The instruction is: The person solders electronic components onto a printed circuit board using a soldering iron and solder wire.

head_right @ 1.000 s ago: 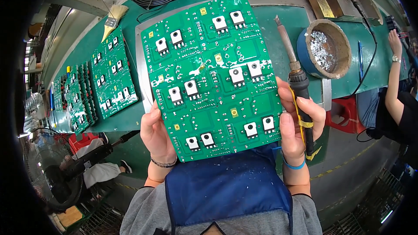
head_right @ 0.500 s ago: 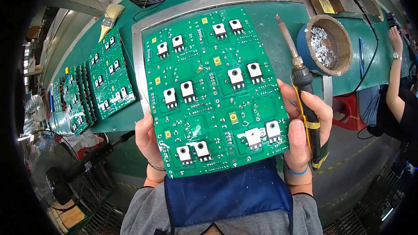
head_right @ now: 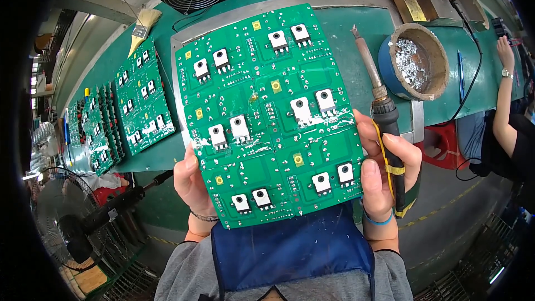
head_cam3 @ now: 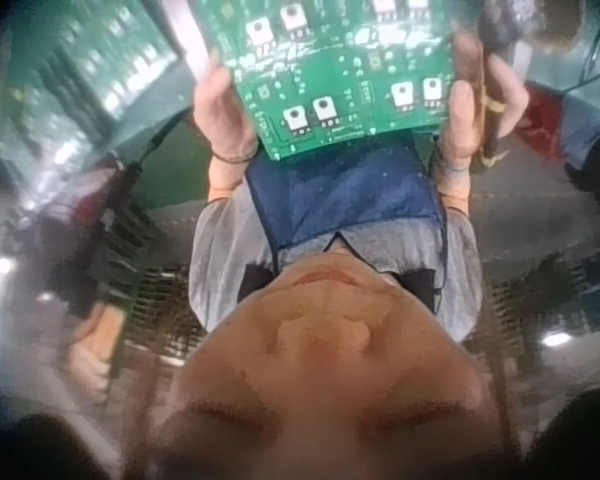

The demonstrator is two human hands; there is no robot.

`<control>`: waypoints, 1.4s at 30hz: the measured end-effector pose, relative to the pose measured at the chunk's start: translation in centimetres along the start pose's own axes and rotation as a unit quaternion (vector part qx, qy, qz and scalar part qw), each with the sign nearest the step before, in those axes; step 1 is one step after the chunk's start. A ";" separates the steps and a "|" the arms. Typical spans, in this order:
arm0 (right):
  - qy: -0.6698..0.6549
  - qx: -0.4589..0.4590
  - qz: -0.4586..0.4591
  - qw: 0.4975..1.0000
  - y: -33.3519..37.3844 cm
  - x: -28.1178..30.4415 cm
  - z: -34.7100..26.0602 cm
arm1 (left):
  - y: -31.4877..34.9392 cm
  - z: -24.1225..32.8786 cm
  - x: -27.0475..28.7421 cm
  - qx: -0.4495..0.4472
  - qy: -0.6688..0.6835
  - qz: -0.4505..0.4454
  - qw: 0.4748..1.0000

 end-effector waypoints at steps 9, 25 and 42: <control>-0.004 0.024 -0.035 0.999 -0.1 0.1 0.1 | -0.1 -0.2 0.5 0.001 -0.005 0.000 1.000; 0.048 0.058 -0.060 0.995 -0.2 0.3 -0.2 | 0.0 -0.4 0.9 -0.017 0.018 -0.012 1.000; 0.163 0.097 -0.058 0.980 0.0 0.8 -0.3 | -0.4 -0.1 0.9 -0.023 -0.048 0.031 0.998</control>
Point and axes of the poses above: each hand's wrist, its own y-axis away from the middle knuckle, its own x-axis out of the back of the hand, z = x × y, the point moved 3 cm from there along -y, towards the middle knuckle
